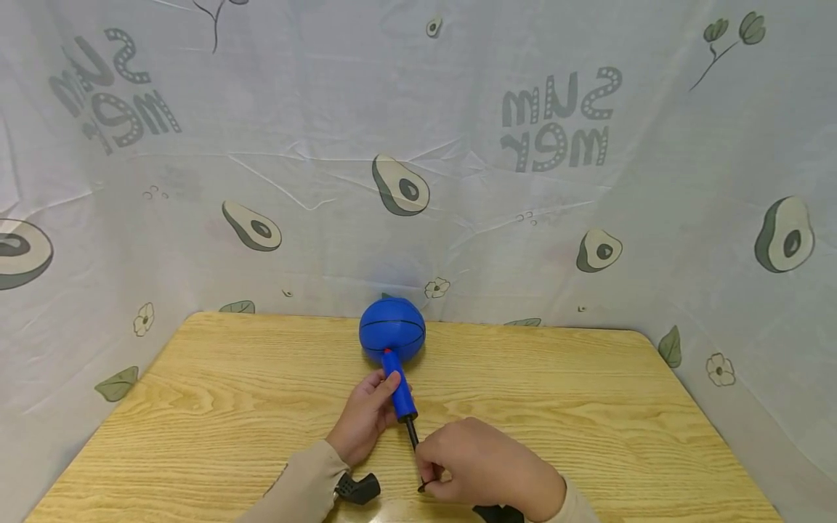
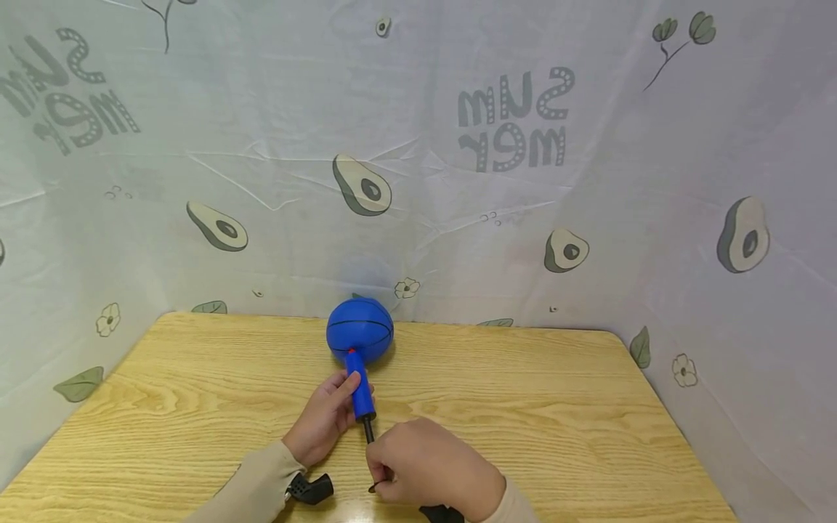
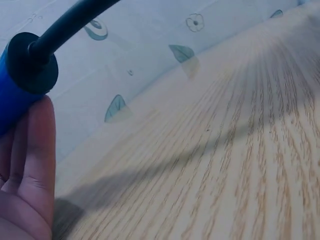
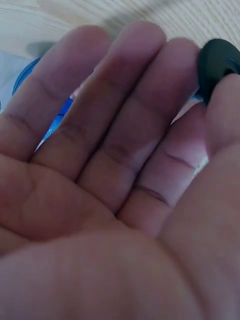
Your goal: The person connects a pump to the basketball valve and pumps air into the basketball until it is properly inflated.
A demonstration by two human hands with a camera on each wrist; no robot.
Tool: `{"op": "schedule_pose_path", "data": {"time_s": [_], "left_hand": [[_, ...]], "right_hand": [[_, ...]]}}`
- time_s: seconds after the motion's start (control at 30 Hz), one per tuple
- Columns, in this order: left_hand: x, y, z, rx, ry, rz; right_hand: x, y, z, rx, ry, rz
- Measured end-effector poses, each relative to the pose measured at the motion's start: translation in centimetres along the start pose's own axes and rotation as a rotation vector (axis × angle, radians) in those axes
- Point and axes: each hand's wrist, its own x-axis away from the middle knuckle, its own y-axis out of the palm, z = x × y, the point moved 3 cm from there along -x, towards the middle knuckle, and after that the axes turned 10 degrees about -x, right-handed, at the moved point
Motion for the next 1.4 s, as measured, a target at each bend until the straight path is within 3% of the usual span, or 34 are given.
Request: {"op": "schedule_pose_path", "data": {"time_s": [0.2,0.4,0.57,0.73,1.13,1.4], "left_hand": [[0.0,0.0,-0.1,-0.030,-0.012,-0.042],[0.1,0.5,0.0,-0.066,-0.003,-0.069],[0.1,0.8,-0.1,-0.112,0.003,-0.077],[0.1,0.6,-0.2,-0.126,0.026,-0.073],[0.1,0.4,0.1,-0.111,0.030,-0.070],[0.1,0.2,0.1,-0.096,0.026,-0.047]], "right_hand": [[-0.3,0.0,0.6,0.020,0.027,0.010],[-0.6,-0.3,1.5,0.056,0.056,0.102],[-0.7,-0.3,2.7,-0.019,0.079,0.178],[-1.0,-0.3,3.1,-0.046,0.070,0.186],[-0.8,0.0,2.1,-0.115,-0.077,-0.002],[-0.4,0.4,1.8,-0.272,-0.170,-0.122]]}}
